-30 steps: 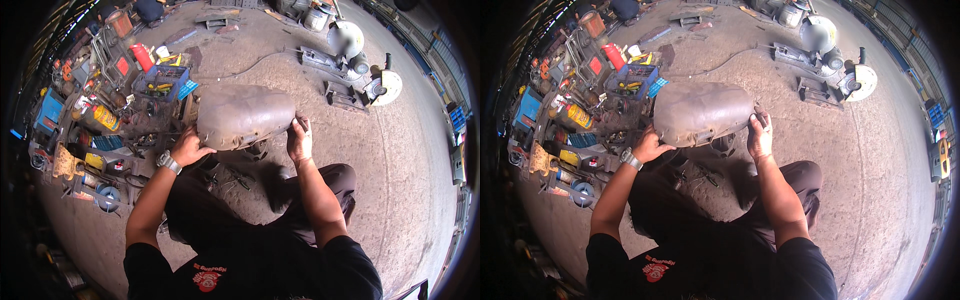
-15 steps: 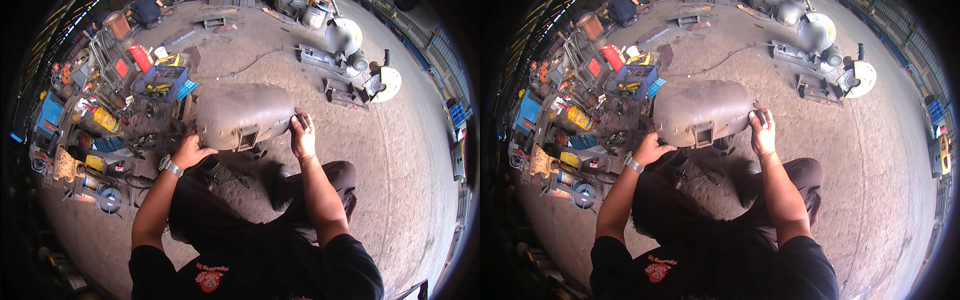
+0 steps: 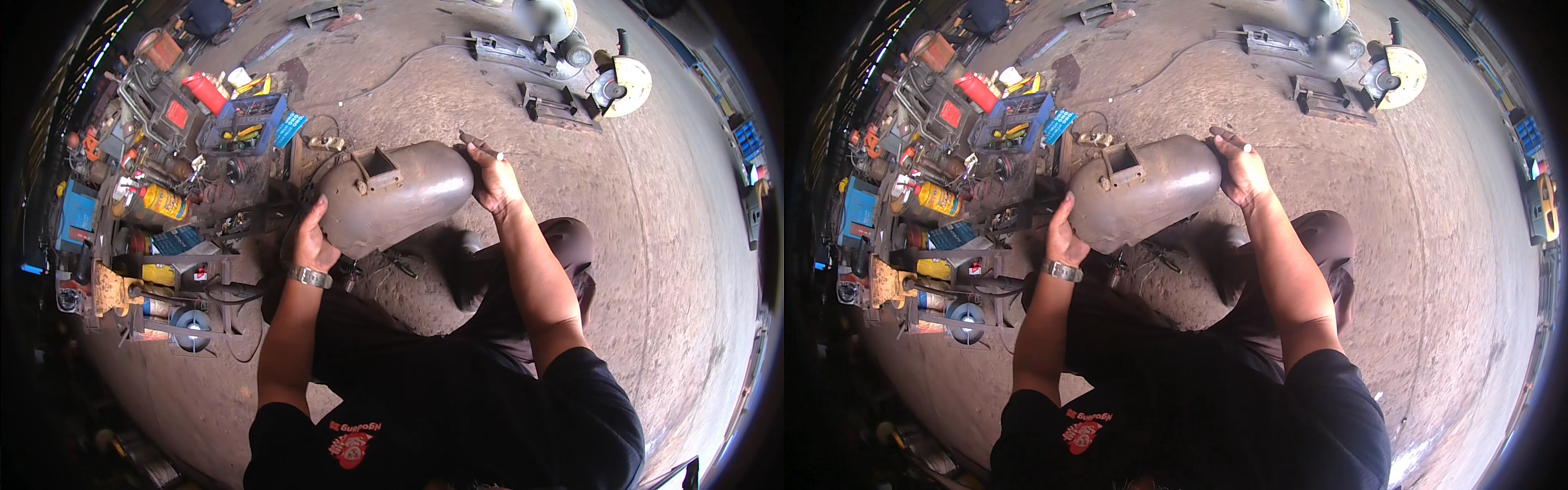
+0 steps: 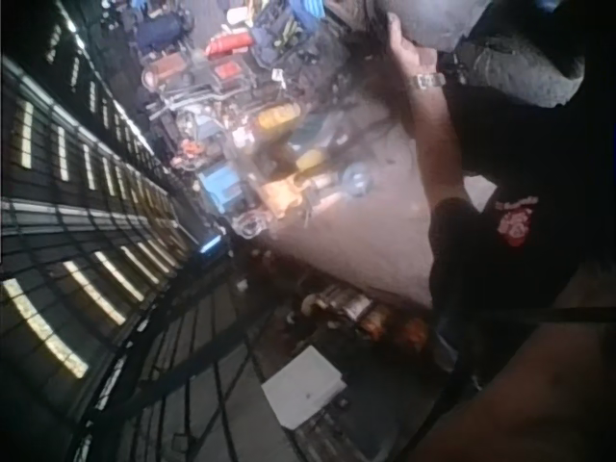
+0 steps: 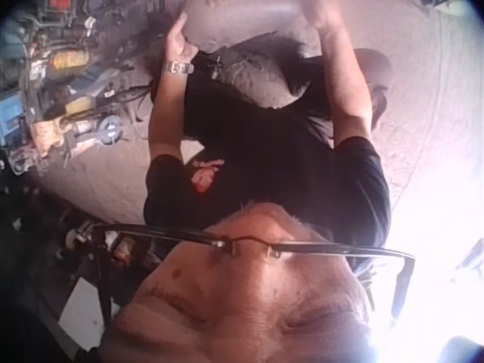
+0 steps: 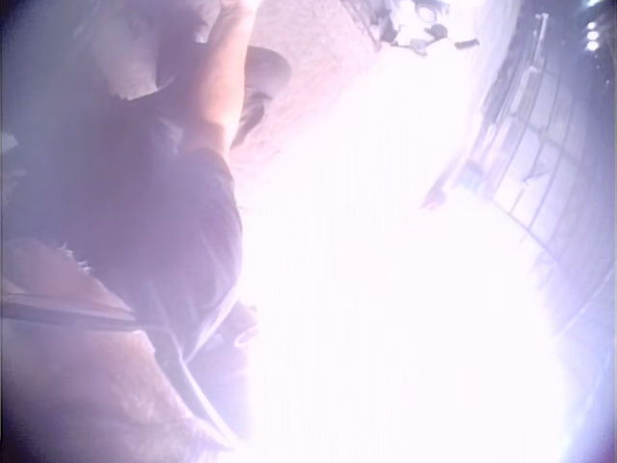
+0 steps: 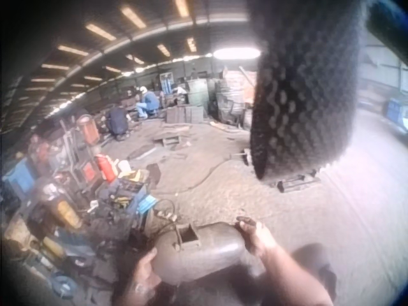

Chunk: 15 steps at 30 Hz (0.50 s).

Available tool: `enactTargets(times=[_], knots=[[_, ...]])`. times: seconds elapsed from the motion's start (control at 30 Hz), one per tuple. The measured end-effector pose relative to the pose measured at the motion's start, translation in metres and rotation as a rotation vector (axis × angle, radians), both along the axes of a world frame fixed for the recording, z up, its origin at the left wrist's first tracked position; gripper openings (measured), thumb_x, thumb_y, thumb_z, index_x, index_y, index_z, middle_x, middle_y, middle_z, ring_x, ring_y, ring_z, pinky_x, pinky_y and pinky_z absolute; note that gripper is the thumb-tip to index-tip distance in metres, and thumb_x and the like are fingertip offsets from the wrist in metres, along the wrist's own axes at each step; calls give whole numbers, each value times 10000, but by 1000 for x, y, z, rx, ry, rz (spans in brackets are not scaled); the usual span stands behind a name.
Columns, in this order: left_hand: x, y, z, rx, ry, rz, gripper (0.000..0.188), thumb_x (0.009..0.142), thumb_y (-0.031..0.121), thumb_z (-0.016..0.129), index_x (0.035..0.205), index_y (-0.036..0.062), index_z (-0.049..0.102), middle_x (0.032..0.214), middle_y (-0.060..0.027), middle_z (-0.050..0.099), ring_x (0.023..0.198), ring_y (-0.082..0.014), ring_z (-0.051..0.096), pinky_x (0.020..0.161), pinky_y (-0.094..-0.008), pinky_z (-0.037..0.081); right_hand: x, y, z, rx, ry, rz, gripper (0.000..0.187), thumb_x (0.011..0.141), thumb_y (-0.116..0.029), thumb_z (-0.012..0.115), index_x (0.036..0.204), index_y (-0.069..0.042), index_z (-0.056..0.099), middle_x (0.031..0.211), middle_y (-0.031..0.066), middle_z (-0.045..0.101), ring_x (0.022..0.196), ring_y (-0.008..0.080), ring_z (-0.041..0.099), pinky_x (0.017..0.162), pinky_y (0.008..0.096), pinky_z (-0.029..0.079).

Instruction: The person sits on the floor and uses pliers to bend and adjust a metal component on a large, curved metal part. They then use a metal file to smooth the edges of the part, repeatedly rotating it to work on different areas.

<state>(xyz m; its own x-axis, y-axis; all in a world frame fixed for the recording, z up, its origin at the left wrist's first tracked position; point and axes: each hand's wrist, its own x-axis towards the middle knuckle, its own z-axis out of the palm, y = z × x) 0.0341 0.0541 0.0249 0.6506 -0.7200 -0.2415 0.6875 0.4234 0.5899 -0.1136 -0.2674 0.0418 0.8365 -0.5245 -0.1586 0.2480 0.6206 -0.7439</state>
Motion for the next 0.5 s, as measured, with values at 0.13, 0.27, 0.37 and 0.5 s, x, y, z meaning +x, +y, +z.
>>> enactTargets(times=[0.13,0.27,0.37,0.5], knots=[[-34,-10,7,-143,33,3,558,1015,375,577,1473,84,449,1469,-109,525,1354,-312,490,1142,-539,373,0,-1,25,139,-137,-11,463,1056,-164,470,1453,66,411,1357,290,540,1261,375,554,1103,465,453],[-45,-7,-15,-406,144,-24,574,1026,385,544,1495,76,423,1511,-125,486,1404,-334,437,1168,-589,324,9,-1,49,172,-171,59,483,1076,-212,428,1494,26,382,1393,286,521,1284,379,541,1122,475,434],[-47,-6,-15,-499,179,-15,592,1038,415,507,1504,62,417,1550,-149,441,1434,-342,395,1192,-584,277,17,-7,64,126,-156,116,468,1075,-204,432,1478,33,405,1360,284,548,1265,370,554,1108,463,444],[-45,-8,-9,-660,249,15,587,1040,414,493,1497,51,433,1563,-174,418,1439,-357,389,1199,-585,255,23,-3,70,-184,-25,-18,457,1067,-242,497,1439,22,469,1228,246,638,1084,305,659,942,401,542]])
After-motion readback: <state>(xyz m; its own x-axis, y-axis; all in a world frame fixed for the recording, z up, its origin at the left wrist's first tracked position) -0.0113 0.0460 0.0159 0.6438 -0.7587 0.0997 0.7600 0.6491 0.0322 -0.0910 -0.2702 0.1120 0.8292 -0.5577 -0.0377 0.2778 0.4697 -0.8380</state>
